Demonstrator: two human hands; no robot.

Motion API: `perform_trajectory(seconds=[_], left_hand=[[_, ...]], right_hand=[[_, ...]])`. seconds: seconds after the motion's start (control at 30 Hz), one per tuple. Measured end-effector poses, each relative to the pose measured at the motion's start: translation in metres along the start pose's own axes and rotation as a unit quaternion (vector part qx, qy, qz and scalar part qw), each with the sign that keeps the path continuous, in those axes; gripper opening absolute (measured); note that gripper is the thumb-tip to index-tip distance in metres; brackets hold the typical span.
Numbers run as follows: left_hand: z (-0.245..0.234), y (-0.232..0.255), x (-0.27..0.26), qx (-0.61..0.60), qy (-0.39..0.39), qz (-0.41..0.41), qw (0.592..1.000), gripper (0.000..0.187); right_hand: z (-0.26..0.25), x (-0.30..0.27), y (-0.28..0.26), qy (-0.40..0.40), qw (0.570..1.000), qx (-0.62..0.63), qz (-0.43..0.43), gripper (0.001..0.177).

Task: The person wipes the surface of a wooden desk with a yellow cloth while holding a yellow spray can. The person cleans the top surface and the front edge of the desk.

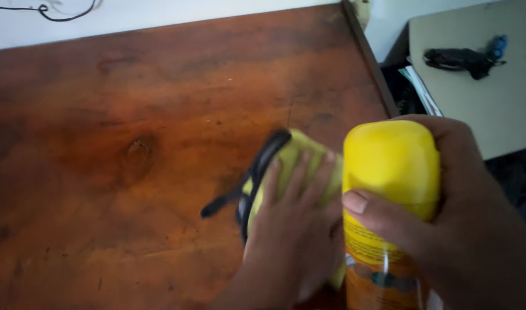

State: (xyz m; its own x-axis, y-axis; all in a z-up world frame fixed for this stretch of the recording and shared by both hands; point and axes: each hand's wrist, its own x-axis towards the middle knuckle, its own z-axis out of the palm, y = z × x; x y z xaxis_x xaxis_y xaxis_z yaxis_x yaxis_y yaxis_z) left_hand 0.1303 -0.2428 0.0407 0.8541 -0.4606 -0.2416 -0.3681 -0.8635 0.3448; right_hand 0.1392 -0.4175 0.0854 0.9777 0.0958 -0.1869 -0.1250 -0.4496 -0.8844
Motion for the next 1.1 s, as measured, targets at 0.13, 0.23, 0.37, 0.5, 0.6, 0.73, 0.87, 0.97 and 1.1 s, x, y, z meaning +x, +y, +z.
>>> perform_trajectory(seconds=[0.13,0.23,0.37,0.5,0.6,0.73,0.87,0.97,1.1], left_hand=[[0.02,-0.041,-0.036,0.133,0.261,0.034,0.955,0.059],[0.002,-0.093,-0.029,0.217,0.184,-0.074,0.956,0.067],[-0.036,-0.125,0.02,0.073,0.032,-0.311,0.947,0.068],[-0.06,-0.106,0.082,0.039,0.03,-0.341,0.939,0.063],[-0.059,-0.078,0.109,0.039,0.022,-0.299,0.953,0.062],[-0.038,-0.04,0.106,0.056,0.0,-0.183,0.981,0.067],[0.002,-0.026,0.052,0.104,0.115,-0.038,0.987,0.063],[0.014,-0.052,0.009,0.21,0.293,0.012,0.933,0.059],[-0.006,-0.092,0.001,0.151,0.149,-0.179,0.961,0.071]], right_hand=[[-0.005,0.014,0.005,-0.014,1.0,-0.001,-0.019,0.078],[-0.008,0.022,0.011,-0.027,0.999,0.022,-0.019,0.079],[-0.014,0.027,0.02,-0.044,0.999,-0.012,0.011,0.085],[-0.023,0.029,0.021,-0.073,0.996,-0.056,0.012,0.091],[-0.026,0.03,0.019,-0.067,0.996,-0.058,-0.017,0.087],[-0.028,0.033,0.019,-0.062,0.998,-0.032,-0.008,0.083],[-0.027,0.04,0.023,-0.044,0.997,-0.022,-0.064,0.079],[-0.031,0.04,0.028,-0.051,0.997,-0.045,-0.026,0.08],[-0.03,0.037,0.025,-0.053,0.996,-0.06,-0.048,0.083]])
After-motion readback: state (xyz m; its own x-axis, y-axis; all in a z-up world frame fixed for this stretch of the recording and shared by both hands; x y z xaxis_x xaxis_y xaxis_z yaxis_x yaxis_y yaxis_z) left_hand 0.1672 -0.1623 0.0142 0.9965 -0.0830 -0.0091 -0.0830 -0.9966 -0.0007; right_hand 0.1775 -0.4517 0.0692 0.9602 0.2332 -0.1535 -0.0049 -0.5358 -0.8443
